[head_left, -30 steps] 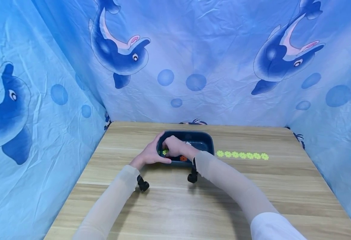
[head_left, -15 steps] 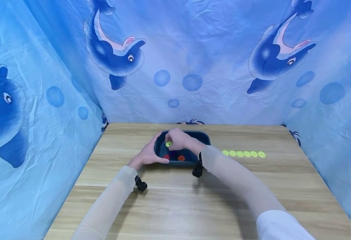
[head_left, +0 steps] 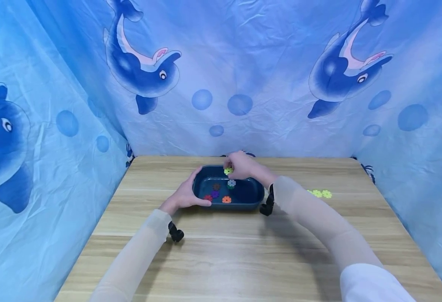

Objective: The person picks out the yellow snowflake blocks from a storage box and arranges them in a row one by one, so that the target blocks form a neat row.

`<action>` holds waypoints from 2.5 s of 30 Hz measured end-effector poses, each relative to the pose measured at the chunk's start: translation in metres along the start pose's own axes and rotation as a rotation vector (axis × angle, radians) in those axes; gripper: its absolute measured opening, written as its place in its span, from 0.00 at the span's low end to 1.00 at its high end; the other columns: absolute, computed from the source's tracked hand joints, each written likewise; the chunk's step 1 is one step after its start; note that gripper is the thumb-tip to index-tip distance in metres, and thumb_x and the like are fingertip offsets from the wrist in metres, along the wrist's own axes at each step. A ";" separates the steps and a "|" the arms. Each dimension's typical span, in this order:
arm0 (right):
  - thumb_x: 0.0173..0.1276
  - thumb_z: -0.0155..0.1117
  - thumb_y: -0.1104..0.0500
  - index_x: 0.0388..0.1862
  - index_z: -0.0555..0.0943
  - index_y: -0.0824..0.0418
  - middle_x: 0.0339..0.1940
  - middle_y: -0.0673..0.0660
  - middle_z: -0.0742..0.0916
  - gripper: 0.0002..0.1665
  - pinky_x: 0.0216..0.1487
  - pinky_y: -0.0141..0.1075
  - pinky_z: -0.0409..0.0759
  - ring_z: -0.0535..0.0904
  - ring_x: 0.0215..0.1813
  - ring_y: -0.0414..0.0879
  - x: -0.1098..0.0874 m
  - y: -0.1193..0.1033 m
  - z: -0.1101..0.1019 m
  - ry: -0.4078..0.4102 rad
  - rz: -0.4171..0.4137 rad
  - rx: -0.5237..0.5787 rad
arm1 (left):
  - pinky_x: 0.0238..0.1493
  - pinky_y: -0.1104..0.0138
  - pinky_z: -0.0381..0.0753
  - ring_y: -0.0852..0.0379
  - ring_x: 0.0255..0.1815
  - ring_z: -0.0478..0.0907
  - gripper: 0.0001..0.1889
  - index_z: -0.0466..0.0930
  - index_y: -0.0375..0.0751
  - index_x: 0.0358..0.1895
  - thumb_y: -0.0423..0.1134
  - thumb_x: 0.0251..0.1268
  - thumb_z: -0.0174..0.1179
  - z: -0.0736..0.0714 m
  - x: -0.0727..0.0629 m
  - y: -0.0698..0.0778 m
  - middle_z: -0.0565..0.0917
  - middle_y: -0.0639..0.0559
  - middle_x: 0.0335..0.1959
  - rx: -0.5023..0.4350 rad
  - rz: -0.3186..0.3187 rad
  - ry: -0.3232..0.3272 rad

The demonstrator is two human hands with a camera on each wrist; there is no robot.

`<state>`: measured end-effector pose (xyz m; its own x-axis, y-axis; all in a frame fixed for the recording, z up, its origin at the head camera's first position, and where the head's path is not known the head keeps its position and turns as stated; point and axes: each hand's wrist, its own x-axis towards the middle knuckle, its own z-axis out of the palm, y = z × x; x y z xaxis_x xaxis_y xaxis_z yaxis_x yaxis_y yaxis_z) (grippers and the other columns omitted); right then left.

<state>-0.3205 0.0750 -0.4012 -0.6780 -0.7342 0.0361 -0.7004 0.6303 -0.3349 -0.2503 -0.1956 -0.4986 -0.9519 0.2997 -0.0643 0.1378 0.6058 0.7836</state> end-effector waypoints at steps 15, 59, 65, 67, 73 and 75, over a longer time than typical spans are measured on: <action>0.66 0.74 0.62 0.53 0.90 0.63 0.51 0.61 0.91 0.17 0.53 0.47 0.88 0.88 0.49 0.53 -0.039 0.036 -0.024 0.042 0.129 0.015 | 0.82 0.35 0.60 0.33 0.87 0.54 0.74 0.39 0.64 0.89 0.57 0.43 0.87 0.000 -0.002 -0.002 0.53 0.41 0.89 0.022 0.011 0.005; 0.63 0.73 0.64 0.49 0.88 0.71 0.45 0.69 0.91 0.16 0.51 0.54 0.89 0.89 0.45 0.60 -0.160 0.126 -0.049 0.139 0.328 0.027 | 0.82 0.34 0.59 0.34 0.88 0.52 0.73 0.38 0.65 0.88 0.55 0.45 0.86 0.001 -0.002 -0.006 0.52 0.43 0.89 0.009 0.015 0.011; 0.64 0.74 0.64 0.49 0.87 0.73 0.45 0.70 0.91 0.17 0.51 0.55 0.89 0.89 0.45 0.62 -0.175 0.132 -0.050 0.121 0.348 0.046 | 0.82 0.33 0.59 0.34 0.88 0.53 0.73 0.38 0.63 0.89 0.55 0.46 0.86 0.001 -0.002 -0.006 0.51 0.43 0.89 0.017 0.017 0.012; 0.65 0.73 0.64 0.51 0.87 0.74 0.46 0.71 0.91 0.18 0.51 0.56 0.88 0.89 0.46 0.63 -0.180 0.134 -0.050 0.111 0.357 0.050 | 0.82 0.33 0.59 0.34 0.88 0.53 0.73 0.38 0.63 0.89 0.56 0.45 0.86 0.001 -0.002 -0.006 0.52 0.43 0.89 0.021 0.016 0.011; 0.69 0.72 0.63 0.53 0.86 0.73 0.48 0.71 0.90 0.18 0.50 0.56 0.88 0.89 0.47 0.64 -0.195 0.143 -0.053 0.096 0.390 0.047 | 0.81 0.32 0.59 0.33 0.87 0.53 0.72 0.38 0.62 0.89 0.54 0.47 0.86 0.000 -0.002 -0.004 0.52 0.43 0.89 0.009 0.016 0.015; 0.69 0.72 0.62 0.52 0.86 0.73 0.47 0.71 0.90 0.17 0.50 0.56 0.89 0.89 0.47 0.64 -0.199 0.147 -0.053 0.098 0.396 0.046 | 0.81 0.32 0.58 0.33 0.88 0.53 0.72 0.39 0.62 0.89 0.53 0.47 0.86 0.000 -0.002 -0.002 0.52 0.43 0.89 0.006 0.016 0.015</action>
<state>-0.2999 0.3271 -0.4076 -0.9130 -0.4078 -0.0150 -0.3716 0.8460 -0.3824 -0.2490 -0.1975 -0.5004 -0.9535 0.2983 -0.0428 0.1545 0.6057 0.7805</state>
